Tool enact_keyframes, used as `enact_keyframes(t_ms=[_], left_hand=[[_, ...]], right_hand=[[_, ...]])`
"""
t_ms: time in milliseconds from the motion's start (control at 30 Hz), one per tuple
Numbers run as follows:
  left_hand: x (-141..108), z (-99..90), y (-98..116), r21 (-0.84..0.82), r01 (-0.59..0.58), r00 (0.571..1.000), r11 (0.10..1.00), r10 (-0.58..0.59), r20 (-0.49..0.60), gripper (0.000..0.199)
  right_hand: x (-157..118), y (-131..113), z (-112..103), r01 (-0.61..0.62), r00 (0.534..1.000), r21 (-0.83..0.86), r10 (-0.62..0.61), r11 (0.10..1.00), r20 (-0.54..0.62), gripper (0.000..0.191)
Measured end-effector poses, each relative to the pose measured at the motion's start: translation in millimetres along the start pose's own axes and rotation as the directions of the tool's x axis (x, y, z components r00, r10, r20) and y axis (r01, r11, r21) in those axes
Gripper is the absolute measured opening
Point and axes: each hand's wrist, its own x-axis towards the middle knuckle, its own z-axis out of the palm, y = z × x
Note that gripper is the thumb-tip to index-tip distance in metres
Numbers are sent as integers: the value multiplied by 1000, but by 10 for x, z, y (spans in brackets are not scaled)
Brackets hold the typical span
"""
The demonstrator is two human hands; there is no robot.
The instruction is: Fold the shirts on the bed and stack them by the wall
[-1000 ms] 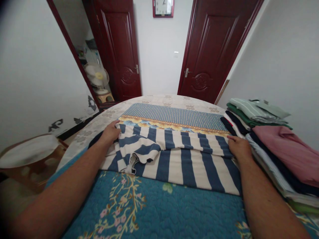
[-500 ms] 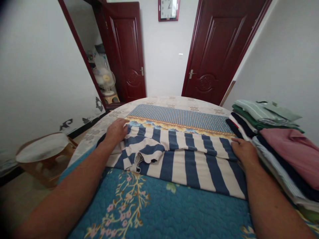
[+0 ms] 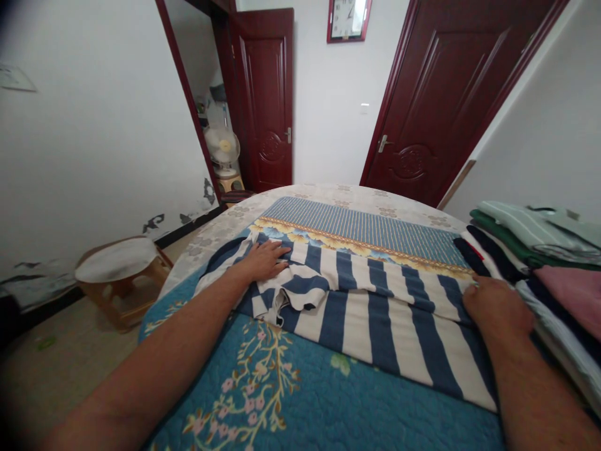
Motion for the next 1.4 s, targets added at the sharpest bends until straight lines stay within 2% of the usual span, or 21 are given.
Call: enact_keyframes(t_ms=[67,133,200,300,367,500,600,667,767,867,933,1000,1067,1133,1233,1300,1400], left_hand=[[9,-9,-19,25,28,999,999,-27,-27,76],[24,-3,-51,43,58,997,997,-56,-54,87],[46,9,-91,48,62,997,997,-59,-56,95],[76,21,-148,41,40,998,998,-38,-45,99],[88,17,-178,36,28,999,999,-27,-33,101],[101,5,-235,34,7,1000,999,-7,11,107],[114,11,-274,30,5,1000,1000,-6,26,109],[120,18,-288,20,4,1000,1000,-5,30,107],[123,28,-285,5,8,1000,1000,-9,15,103],[102,30,-257,-39,3,999,999,-5,-38,94],[42,7,-219,-118,-10,992,993,-5,-122,80],[-84,-47,-155,-233,-53,969,971,-7,-247,62],[-282,-129,-57,-324,-133,942,937,18,-335,50],[-522,-213,76,-348,-224,941,910,110,-320,46],[-839,-271,317,-258,-279,951,925,229,-207,50],[-958,-248,462,-155,-255,957,954,226,-183,50],[-987,-176,569,-104,-229,960,968,207,-188,30]], right_hand=[[-77,-242,-108,226,973,-36,-227,973,-40,45],[-211,-577,-199,441,894,14,-437,898,-100,48],[-384,-941,-226,576,816,92,-565,812,-122,49],[-654,-1361,-151,640,756,215,-655,737,-6,55],[-794,-1485,-85,621,745,224,-654,751,130,59],[-862,-1427,-51,537,769,108,-538,837,346,65],[-750,-1246,-91,450,801,24,-416,892,432,72],[-654,-1075,-125,356,838,-30,-305,934,453,74],[-549,-765,-178,193,894,-102,-132,976,429,75],[-544,-499,-251,-26,936,-157,79,987,342,74],[-599,-412,-313,-165,946,-168,204,972,251,73],[-685,-417,-380,-200,966,-160,222,967,132,70],[-797,-518,-445,-107,994,-139,109,984,6,62],[-946,-717,-506,105,992,-79,-110,991,-57,53],[-1292,-1198,-605,411,912,129,-408,902,-53,45],[-1601,-1605,-683,494,863,282,-503,822,-44,41],[-2065,-2212,-792,561,786,418,-618,715,3,43]])
